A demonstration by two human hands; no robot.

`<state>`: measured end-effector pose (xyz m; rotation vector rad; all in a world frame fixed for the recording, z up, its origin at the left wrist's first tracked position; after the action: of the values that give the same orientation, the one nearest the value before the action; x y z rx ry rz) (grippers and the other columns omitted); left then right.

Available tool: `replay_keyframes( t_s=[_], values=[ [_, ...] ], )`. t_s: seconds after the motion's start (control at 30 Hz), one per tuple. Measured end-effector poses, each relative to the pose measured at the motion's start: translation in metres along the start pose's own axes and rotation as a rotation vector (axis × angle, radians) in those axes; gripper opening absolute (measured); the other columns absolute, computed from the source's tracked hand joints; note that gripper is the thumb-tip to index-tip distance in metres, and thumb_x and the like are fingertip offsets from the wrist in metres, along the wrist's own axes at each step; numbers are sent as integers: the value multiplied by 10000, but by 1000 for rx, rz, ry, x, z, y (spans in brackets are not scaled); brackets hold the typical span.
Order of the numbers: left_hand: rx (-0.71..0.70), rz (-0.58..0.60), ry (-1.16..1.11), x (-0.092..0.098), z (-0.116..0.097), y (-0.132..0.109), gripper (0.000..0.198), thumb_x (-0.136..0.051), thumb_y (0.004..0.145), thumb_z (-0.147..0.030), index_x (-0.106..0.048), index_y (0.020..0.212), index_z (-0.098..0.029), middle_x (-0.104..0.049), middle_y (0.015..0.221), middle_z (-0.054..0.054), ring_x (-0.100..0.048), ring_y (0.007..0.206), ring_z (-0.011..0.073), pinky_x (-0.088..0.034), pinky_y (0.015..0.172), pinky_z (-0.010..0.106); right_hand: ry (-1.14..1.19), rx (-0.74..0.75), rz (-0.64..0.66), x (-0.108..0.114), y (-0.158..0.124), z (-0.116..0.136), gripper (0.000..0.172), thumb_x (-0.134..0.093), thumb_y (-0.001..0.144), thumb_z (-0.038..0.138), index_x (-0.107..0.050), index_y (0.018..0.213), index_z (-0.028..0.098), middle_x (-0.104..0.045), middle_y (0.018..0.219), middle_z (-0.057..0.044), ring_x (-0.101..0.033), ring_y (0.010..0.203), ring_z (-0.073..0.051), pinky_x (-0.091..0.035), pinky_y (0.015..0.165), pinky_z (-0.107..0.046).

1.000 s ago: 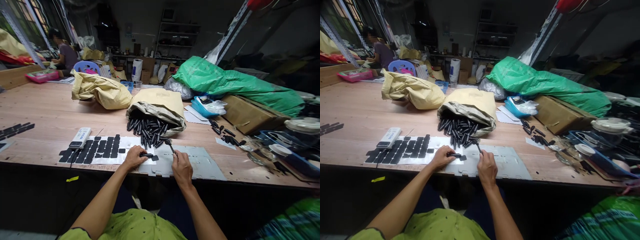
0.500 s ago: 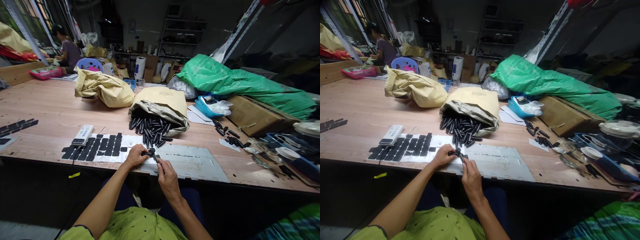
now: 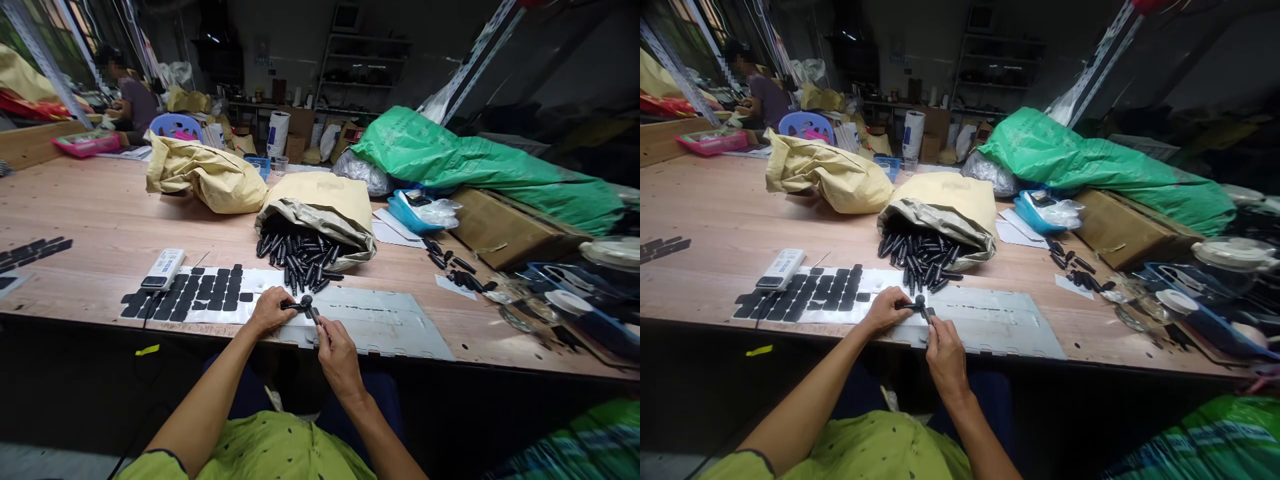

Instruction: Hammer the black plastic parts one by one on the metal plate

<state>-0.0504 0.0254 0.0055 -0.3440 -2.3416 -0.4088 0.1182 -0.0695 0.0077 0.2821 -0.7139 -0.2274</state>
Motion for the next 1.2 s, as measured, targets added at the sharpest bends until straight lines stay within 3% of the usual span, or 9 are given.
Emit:
replay_keyframes(
  t_s=[0.2,0.37,0.5,0.9,1.07,1.13,1.2],
  values=[
    [6,1,11,0,-1,0,82,-727,737,-192,-713,818,-192,-640,796,8,-554,805,179,-424,723,294,-101,0,-97,16,19,-20,332,-426,962,329,-683,1113,183,-662,982,-79,-616,893,-184,-490,807,-309],
    [19,20,49,1,-4,-1,95,-725,728,-221,-720,817,-189,-627,796,20,-546,804,189,-418,710,300,-525,-168,-151,45,55,-55,295,-479,948,265,-696,1131,186,-636,980,-74,-531,767,-156,-361,635,-279],
    [18,30,53,1,-5,-1,97,-715,733,-227,-717,824,-195,-631,809,21,-549,810,192,-416,716,302,-778,-185,-109,48,66,-73,261,-527,935,251,-713,1096,166,-632,923,-93,-499,837,-195,-303,672,-307],
    [-38,60,-30,5,-7,-2,237,-498,922,-346,-663,843,-195,-640,839,31,-530,842,203,-391,783,344,-838,-187,-128,41,60,-73,276,-499,941,284,-672,1134,189,-618,976,-92,-496,881,-212,-258,684,-326],
    [-133,111,-213,-2,-49,-48,284,-448,957,-397,-626,891,-186,-627,856,44,-547,812,187,-404,762,322,-836,-194,-131,41,60,-71,274,-493,941,282,-675,1121,184,-617,981,-98,-493,879,-215,-255,685,-332],
    [-215,223,-240,-20,-66,-77,291,-456,956,-423,-636,946,-194,-641,863,45,-570,813,183,-414,777,314,-836,-193,-129,40,61,-71,273,-497,941,281,-672,1128,186,-618,986,-95,-494,882,-216,-252,686,-330],
    [-244,355,-206,-46,-71,-104,295,-470,946,-443,-648,965,-209,-660,839,35,-591,785,178,-420,775,307,-839,-195,-127,40,61,-71,274,-498,943,281,-668,1134,186,-618,989,-92,-496,883,-214,-248,685,-327]
  ],
)
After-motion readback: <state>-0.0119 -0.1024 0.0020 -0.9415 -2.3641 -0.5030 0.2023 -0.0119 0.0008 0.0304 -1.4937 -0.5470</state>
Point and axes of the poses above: each hand's wrist, its own y-axis towards the middle knuckle, its own x-axis out of the back of the hand, z = x × y, the point moved 5 cm from there along y, towards the middle knuckle
